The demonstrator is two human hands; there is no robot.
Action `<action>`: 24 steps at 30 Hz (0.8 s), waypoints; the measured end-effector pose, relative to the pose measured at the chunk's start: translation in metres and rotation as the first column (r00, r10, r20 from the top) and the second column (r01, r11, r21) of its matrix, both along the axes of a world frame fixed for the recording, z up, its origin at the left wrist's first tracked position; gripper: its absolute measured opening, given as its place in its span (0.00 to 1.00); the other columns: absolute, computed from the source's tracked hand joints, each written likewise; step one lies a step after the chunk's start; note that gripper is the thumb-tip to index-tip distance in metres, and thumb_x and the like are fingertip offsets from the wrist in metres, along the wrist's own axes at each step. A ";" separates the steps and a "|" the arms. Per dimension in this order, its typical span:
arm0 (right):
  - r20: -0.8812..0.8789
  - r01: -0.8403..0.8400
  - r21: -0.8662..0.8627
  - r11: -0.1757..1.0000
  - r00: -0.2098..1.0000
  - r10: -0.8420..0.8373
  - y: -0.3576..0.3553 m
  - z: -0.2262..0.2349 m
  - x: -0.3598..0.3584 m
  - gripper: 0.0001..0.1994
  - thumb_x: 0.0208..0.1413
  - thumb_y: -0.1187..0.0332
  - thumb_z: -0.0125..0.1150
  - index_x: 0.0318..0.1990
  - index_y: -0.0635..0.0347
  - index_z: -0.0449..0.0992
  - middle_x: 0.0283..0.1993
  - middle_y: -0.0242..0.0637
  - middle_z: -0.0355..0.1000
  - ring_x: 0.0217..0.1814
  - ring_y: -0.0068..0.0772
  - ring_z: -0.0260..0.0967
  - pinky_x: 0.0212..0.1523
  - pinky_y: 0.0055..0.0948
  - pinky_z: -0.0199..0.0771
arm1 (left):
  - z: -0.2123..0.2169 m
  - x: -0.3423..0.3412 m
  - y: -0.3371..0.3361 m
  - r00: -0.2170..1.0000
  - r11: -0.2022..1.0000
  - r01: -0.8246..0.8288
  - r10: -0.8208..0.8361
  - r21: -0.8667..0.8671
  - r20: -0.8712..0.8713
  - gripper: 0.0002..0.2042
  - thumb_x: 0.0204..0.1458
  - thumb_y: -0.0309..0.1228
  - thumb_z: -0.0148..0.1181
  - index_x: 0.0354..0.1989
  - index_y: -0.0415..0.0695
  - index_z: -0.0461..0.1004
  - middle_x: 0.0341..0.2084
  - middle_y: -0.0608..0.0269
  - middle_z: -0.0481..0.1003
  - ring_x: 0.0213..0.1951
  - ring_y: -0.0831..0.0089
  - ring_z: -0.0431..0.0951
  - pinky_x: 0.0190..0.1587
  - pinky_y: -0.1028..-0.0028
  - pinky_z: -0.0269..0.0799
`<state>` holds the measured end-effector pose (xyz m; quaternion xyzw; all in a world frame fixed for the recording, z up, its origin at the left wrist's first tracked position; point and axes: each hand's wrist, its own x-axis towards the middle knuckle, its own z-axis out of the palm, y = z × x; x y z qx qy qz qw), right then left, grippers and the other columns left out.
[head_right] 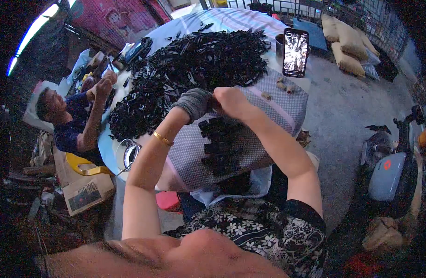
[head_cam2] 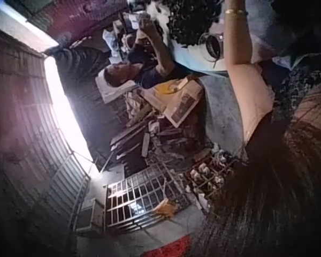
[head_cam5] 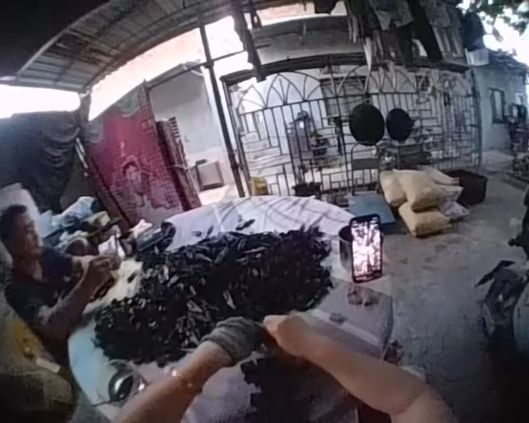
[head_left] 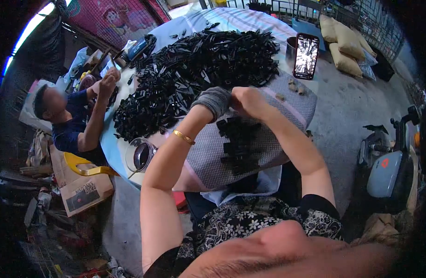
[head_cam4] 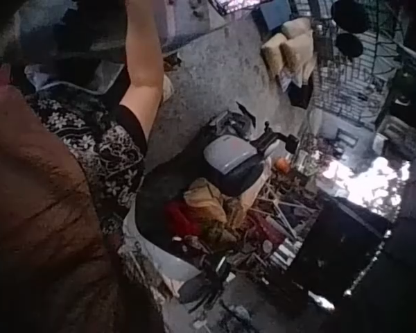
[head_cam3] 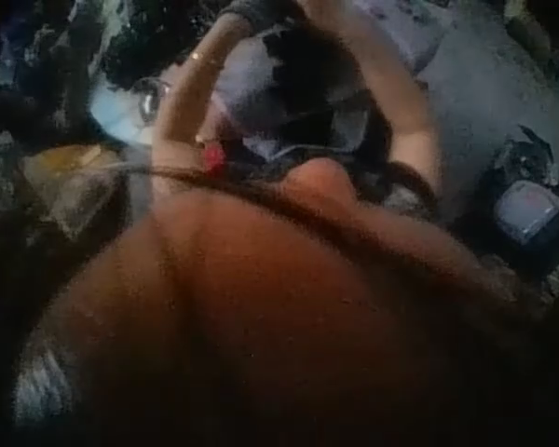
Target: Sorting and arranging numerous small black plastic pieces on a table.
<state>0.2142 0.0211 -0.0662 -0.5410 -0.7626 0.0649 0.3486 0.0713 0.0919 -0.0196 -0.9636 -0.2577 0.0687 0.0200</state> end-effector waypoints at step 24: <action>-0.508 -0.370 -0.180 0.911 0.828 0.236 0.009 0.008 0.016 0.10 0.43 0.70 0.63 0.35 0.62 0.77 0.30 0.38 0.74 0.31 0.27 0.71 0.33 0.24 0.71 | -0.023 -0.039 -0.015 0.871 0.929 0.035 0.152 -0.368 0.467 0.14 0.45 0.32 0.57 0.41 0.42 0.70 0.30 0.48 0.74 0.33 0.57 0.76 0.34 0.66 0.72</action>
